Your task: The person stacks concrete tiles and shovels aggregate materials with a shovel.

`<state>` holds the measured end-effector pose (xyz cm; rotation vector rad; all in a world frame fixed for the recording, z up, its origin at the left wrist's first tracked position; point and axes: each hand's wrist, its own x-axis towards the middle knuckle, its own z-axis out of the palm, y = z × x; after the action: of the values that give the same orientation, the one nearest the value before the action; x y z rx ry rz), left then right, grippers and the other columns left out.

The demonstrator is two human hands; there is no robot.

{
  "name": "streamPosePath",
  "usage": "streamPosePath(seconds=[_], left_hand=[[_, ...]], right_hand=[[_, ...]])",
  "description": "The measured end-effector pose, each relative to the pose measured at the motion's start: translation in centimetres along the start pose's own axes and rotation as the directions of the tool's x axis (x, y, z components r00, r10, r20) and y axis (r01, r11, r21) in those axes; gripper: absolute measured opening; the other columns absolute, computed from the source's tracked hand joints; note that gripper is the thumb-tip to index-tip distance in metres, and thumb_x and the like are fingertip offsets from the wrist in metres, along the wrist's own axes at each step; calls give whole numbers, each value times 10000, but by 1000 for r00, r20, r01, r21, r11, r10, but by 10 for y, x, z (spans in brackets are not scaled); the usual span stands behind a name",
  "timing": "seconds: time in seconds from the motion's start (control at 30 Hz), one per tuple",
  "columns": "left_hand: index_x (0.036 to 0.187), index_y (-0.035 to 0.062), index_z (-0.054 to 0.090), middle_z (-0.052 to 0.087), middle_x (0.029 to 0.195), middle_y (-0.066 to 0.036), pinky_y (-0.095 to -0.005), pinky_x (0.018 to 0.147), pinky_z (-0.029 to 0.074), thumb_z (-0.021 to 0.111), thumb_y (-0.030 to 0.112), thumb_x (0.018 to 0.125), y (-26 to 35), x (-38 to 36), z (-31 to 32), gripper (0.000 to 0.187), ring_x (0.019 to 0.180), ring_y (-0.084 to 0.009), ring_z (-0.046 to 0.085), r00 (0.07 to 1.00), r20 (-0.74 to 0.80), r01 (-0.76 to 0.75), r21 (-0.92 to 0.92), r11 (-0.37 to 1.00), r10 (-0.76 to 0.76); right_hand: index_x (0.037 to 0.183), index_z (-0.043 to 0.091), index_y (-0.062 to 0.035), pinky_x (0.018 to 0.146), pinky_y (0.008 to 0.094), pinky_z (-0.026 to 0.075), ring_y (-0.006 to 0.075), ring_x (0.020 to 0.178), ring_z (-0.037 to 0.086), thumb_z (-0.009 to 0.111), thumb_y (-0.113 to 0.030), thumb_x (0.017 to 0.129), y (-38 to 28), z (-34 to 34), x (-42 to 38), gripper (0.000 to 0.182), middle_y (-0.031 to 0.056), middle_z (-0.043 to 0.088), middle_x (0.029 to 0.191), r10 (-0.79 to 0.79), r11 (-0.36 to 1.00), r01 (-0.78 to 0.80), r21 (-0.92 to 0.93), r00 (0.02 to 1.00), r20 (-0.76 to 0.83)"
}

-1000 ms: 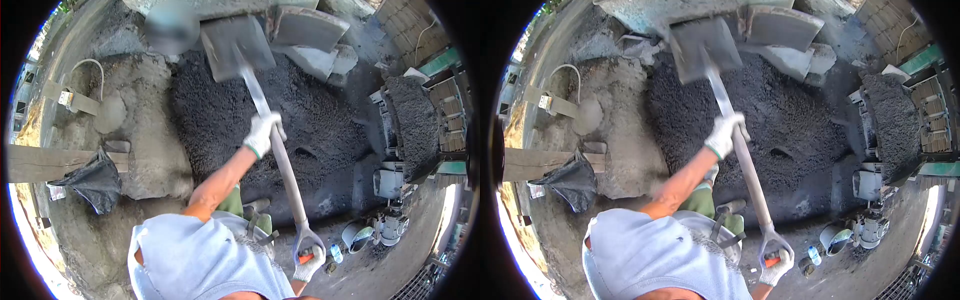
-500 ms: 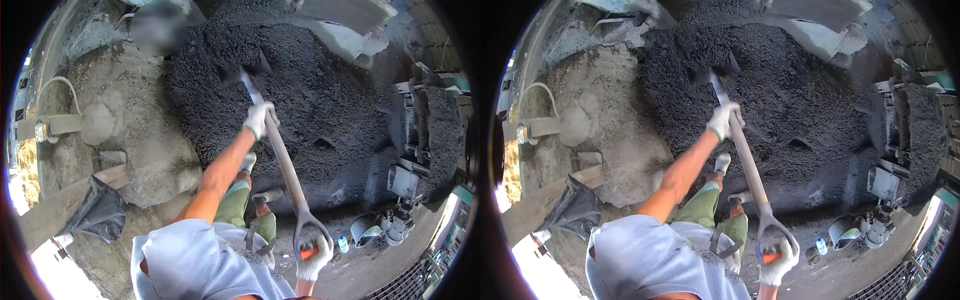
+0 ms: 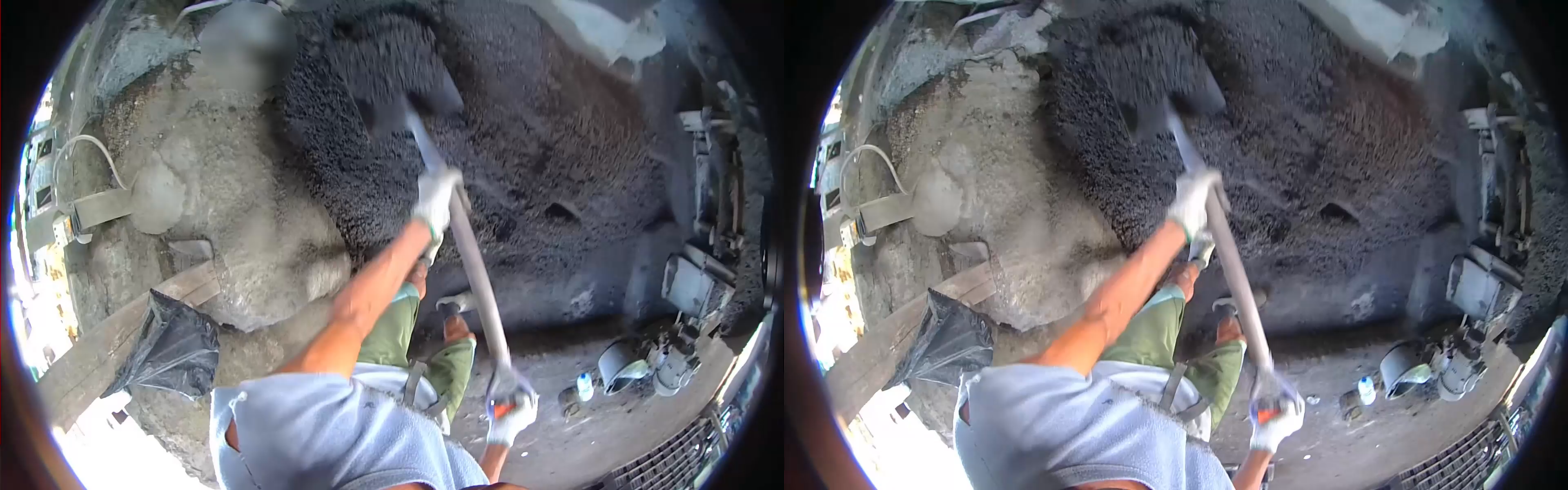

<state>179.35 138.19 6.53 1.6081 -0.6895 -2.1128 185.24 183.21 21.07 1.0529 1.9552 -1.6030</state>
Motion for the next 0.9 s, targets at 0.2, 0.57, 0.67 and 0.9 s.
streamPosePath(seconds=[0.2,0.57,0.67,0.9], left_hand=[[874,18,605,584,636,-116,-448,489,555,683,84,855,-34,-78,-25,103,491,-266,607,956,49,292,-199,936,-288],[950,35,568,609,700,-113,-475,554,583,647,111,936,67,79,-37,111,523,-248,582,983,52,182,-182,966,-175],[955,41,589,599,755,-97,-458,563,580,672,123,912,31,99,-48,125,597,-230,597,998,30,64,-63,996,-62],[869,18,584,570,598,-118,-431,437,533,675,82,838,-13,-41,-65,116,451,-262,591,986,-118,115,-3,993,-115]], right_hand=[[1021,702,-30,718,378,534,212,801,629,647,-144,728,-81,-108,-51,320,73,675,944,-82,957,70,-281,996,-31],[1000,649,-9,712,324,520,140,746,596,584,-28,788,-36,91,-15,223,44,616,858,-166,980,173,-95,983,74],[1003,672,18,866,318,511,172,906,625,562,22,753,18,86,31,274,66,666,989,-231,952,250,-176,965,122],[1021,656,8,685,295,527,137,750,596,528,59,726,62,-60,-6,326,30,628,859,-71,991,69,-119,997,-11]])
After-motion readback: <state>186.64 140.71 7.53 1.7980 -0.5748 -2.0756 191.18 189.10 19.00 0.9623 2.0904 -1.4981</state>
